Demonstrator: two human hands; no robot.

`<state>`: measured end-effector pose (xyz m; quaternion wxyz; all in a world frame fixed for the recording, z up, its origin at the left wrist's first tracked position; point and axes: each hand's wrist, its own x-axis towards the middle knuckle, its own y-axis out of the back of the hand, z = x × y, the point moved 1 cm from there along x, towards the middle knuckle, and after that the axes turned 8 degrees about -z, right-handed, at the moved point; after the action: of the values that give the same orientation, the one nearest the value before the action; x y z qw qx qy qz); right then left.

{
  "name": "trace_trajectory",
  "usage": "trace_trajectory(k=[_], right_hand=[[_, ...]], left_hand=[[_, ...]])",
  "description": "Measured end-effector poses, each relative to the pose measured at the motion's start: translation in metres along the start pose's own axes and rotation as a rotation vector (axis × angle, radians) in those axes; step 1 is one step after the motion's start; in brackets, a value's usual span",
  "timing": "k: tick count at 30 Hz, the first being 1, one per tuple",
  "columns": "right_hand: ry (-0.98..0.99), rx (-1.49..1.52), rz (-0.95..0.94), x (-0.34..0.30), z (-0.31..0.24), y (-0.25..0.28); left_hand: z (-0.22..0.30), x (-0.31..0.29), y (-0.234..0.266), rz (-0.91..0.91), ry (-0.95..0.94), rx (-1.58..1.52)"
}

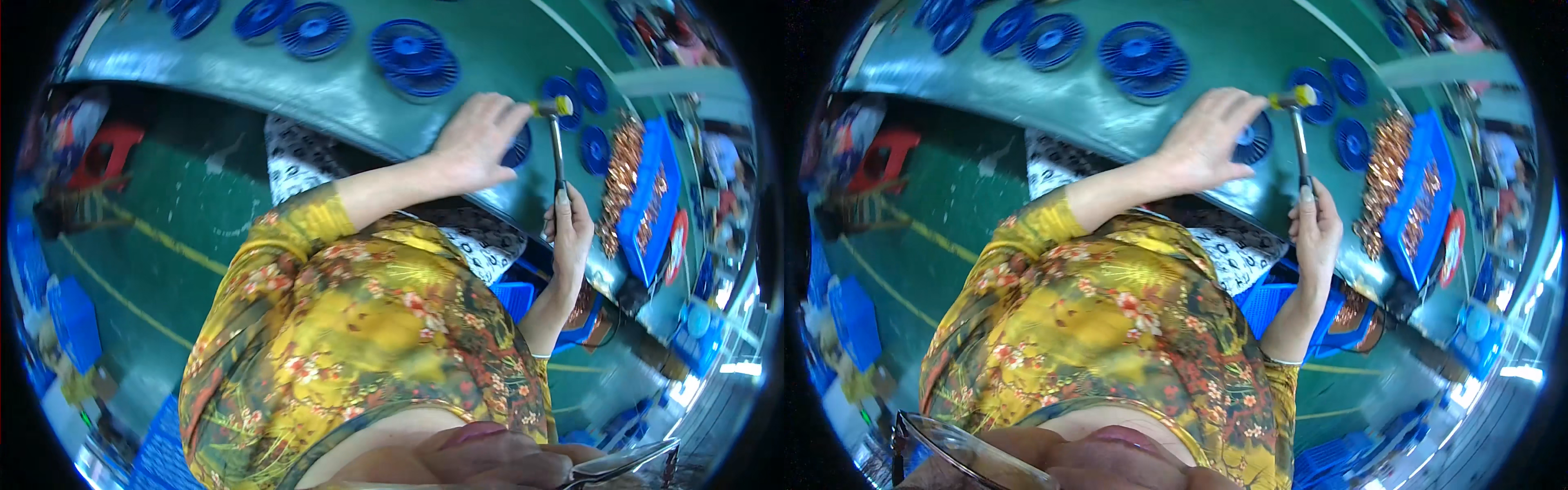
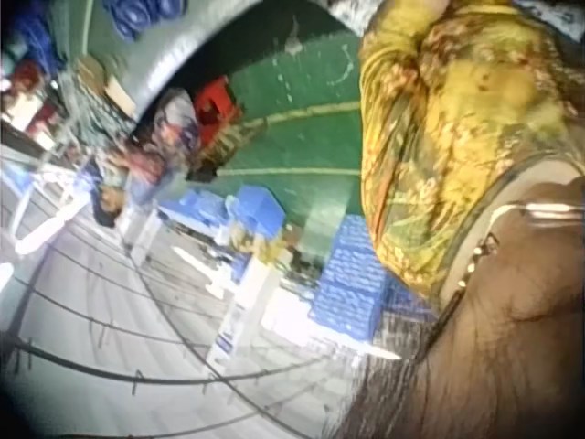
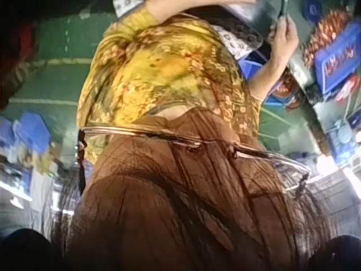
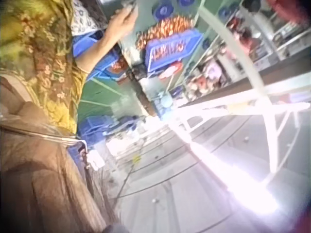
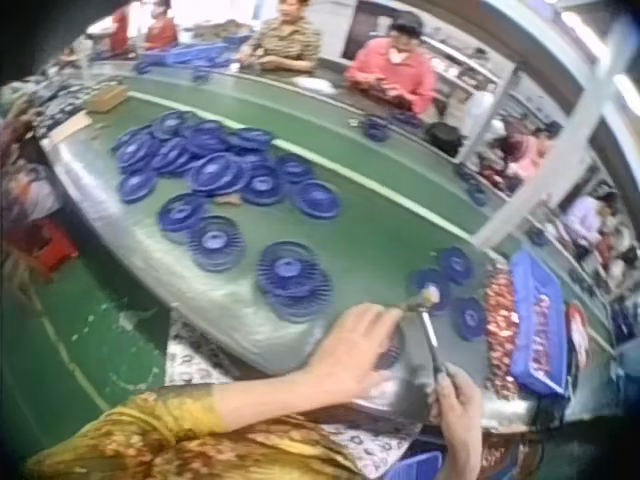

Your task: Assembling small motor coils into plastic fan impellers on a production line.

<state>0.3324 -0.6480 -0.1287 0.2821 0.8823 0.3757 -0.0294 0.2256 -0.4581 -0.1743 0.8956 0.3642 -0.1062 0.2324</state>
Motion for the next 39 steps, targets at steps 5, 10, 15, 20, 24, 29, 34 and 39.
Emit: trace_trajectory(k=[5, 10, 15, 20, 24, 29, 34, 39], right_hand=[[0.413, 0.017, 0.181, -0.048, -0.050, 0.016], [0.490, -0.687, 0.048, -0.039, -0.002, 0.004], [0.118, -0.256, 0.107, -0.045, -0.019, 0.014], [0.157, -0.613, -0.090, -0.026, -0.017, -0.016], [0.275, -0.519, -0.051, -0.026, -0.023, 0.000], [0.315, -0.418, -0.305, -0.036, -0.019, 0.003], [0.178, -0.441, -0.090, -0.004, -0.013, -0.013], [0.226, -0.290, 0.046, 0.008, -0.017, -0.008]], left_hand=[[-0.006, 0.001, 0.005, -0.068, 0.113, -0.016], [-0.006, 0.002, 0.001, -0.076, 0.101, -0.004], [-0.005, 0.001, 0.005, -0.107, 0.148, -0.040], [-0.007, -0.003, 0.004, -0.039, 0.084, -0.009], [-0.012, -0.014, 0.037, 0.134, -0.202, 0.009], [-0.067, -0.021, 0.115, 0.167, 0.112, 0.428], [-0.082, -0.012, 0.125, 0.017, 0.191, 0.316], [-0.032, -0.001, 0.079, -0.015, -0.079, 0.229]])
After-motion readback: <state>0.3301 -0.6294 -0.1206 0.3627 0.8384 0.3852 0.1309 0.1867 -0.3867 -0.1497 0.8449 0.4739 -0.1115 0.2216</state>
